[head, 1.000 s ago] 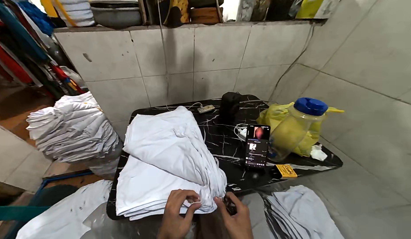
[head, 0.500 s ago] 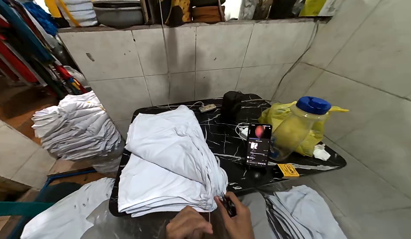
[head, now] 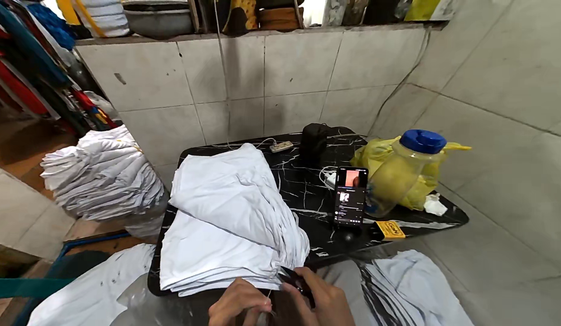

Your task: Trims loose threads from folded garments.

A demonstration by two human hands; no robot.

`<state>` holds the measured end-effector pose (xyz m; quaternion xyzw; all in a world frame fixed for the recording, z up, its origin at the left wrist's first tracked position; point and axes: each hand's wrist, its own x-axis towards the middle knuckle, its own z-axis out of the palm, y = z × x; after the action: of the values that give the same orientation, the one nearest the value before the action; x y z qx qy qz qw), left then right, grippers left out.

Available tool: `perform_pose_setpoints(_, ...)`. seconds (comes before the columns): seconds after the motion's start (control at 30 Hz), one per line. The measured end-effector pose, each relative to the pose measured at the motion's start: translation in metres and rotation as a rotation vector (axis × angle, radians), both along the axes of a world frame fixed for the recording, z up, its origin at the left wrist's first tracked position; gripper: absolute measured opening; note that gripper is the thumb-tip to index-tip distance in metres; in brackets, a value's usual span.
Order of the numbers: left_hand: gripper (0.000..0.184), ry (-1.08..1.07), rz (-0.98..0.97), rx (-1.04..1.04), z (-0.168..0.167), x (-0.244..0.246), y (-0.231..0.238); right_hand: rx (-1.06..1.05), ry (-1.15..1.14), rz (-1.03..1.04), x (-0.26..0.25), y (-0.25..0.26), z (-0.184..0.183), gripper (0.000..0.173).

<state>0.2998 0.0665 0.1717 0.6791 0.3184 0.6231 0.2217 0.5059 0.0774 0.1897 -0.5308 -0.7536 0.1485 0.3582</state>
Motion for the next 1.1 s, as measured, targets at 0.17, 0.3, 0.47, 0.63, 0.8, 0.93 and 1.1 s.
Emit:
perform_pose_setpoints(0.17, 0.01, 0.25, 0.023, -0.053, -0.015, -0.01, -0.006, 0.049, 0.029, -0.081, -0.013, 0.006, -0.012, 0.035)
perform_pose_setpoints(0.3, 0.024, 0.948, 0.08, -0.498, -0.019, -0.026, -0.012, 0.049, 0.175, -0.187, -0.009, 0.005, -0.016, 0.038)
perform_pose_setpoints(0.47, 0.017, 0.646, 0.12, -0.308, -0.006, -0.016, -0.003, 0.003, 0.244, -0.171, -0.004, 0.005, -0.02, 0.039)
perform_pose_setpoints(0.63, 0.027, 0.436, 0.252, -0.1, 0.002, 0.014, 0.035, -0.007, 0.257, -0.16, -0.006, 0.005, -0.017, 0.036)
perform_pose_setpoints(0.8, 0.009, 0.279, 0.208, -0.086, -0.005, 0.029, 0.046, 0.005, 0.239, -0.153, 0.001, 0.002, -0.015, 0.037)
perform_pose_setpoints(0.93, 0.012, 0.248, 0.224, -0.103, -0.013, 0.026, 0.038, 0.032, 0.118, -0.102, 0.006, -0.002, -0.013, 0.04)
perform_pose_setpoints(1.1, 0.01, 0.154, 0.132, -0.101, -0.015, 0.027, 0.034, 0.03, -0.071, -0.077, -0.007, -0.006, -0.004, 0.033)
